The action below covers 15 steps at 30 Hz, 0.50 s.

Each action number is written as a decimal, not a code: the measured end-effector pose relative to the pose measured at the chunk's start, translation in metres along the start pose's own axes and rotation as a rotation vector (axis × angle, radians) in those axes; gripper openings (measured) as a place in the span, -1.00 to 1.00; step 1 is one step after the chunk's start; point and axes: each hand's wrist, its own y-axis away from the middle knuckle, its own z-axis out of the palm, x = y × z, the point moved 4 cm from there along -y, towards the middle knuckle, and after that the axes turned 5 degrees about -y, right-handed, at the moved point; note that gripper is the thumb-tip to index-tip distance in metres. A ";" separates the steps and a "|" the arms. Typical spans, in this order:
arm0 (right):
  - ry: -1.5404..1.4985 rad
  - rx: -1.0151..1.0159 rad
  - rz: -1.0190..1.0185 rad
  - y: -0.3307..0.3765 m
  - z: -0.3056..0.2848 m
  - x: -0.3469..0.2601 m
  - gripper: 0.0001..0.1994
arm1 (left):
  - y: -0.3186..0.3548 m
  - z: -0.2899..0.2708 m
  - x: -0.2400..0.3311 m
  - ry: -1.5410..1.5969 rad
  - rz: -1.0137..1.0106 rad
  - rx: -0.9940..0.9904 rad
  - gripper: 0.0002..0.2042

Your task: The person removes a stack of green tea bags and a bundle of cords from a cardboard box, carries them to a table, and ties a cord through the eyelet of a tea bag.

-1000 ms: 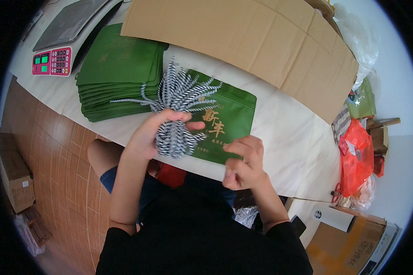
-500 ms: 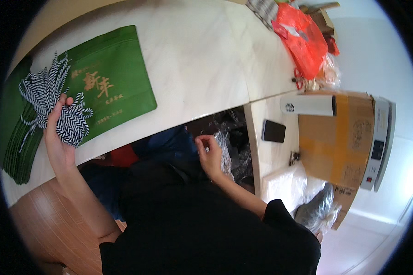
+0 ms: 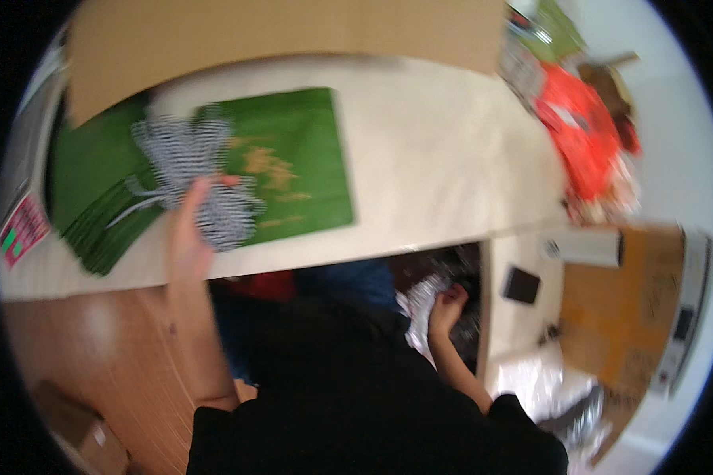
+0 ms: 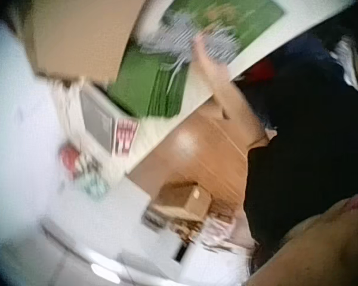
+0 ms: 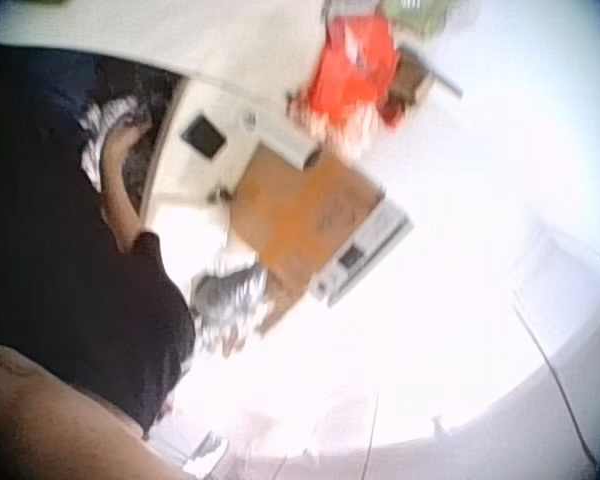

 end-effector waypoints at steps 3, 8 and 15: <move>-0.224 -0.276 -0.345 0.027 0.015 -0.153 -0.87 | -0.002 0.015 0.003 0.141 -0.008 -0.042 -0.71; -0.460 -0.574 -0.950 0.040 0.050 -0.328 -0.76 | 0.007 0.027 0.009 0.113 0.023 -0.039 -0.67; -0.581 -0.847 -0.701 0.041 0.104 -0.391 -0.74 | 0.007 0.086 0.019 0.018 0.089 -0.097 -0.77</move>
